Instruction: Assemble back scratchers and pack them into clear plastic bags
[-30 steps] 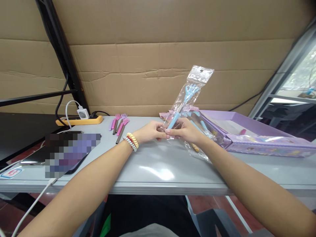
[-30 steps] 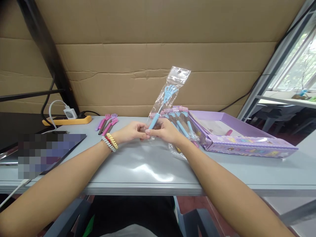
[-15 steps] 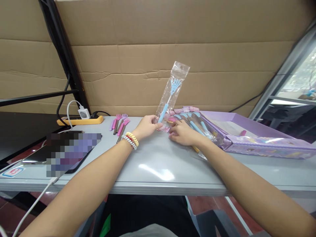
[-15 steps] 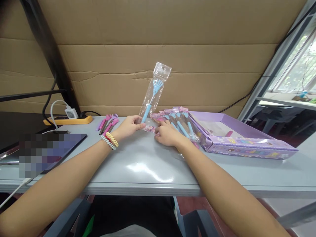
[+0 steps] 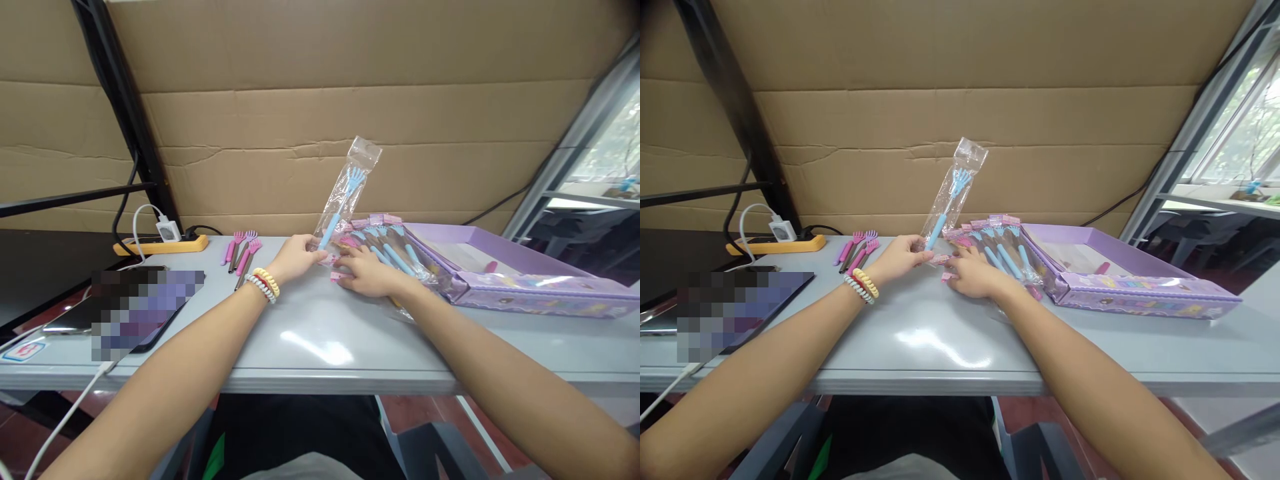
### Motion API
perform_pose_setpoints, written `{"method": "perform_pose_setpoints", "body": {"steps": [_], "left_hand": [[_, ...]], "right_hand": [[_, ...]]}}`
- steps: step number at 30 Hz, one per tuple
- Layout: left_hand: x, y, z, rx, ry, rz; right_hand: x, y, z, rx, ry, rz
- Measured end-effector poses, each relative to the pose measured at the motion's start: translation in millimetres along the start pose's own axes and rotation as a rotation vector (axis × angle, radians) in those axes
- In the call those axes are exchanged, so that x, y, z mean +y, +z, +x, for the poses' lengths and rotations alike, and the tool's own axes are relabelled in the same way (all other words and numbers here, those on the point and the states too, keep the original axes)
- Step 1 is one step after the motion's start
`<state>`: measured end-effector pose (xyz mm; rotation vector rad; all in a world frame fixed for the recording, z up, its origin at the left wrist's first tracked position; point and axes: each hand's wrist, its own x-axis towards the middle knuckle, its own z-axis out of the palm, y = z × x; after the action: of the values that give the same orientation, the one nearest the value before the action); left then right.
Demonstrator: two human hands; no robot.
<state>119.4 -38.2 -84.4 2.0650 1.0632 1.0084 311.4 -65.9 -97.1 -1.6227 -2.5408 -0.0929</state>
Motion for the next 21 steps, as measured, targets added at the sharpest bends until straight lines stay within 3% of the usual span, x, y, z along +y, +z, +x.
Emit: {"method": "perform_pose_setpoints", "body": {"steps": [7,13,21], "left_hand": [[1,0.7,0,-0.013,0.003,0.003],[-2,-0.1,1,-0.030,0.052,0.055],[0,-10.8,0,-0.097,-0.010,0.178]], "right_hand": [[-5,-5,0,-0.114,0.130,-0.026],[-6,-10,-3,-0.140,0.090,0.102],[-7,-16,-4,-0.168,0.041,0.172]]}}
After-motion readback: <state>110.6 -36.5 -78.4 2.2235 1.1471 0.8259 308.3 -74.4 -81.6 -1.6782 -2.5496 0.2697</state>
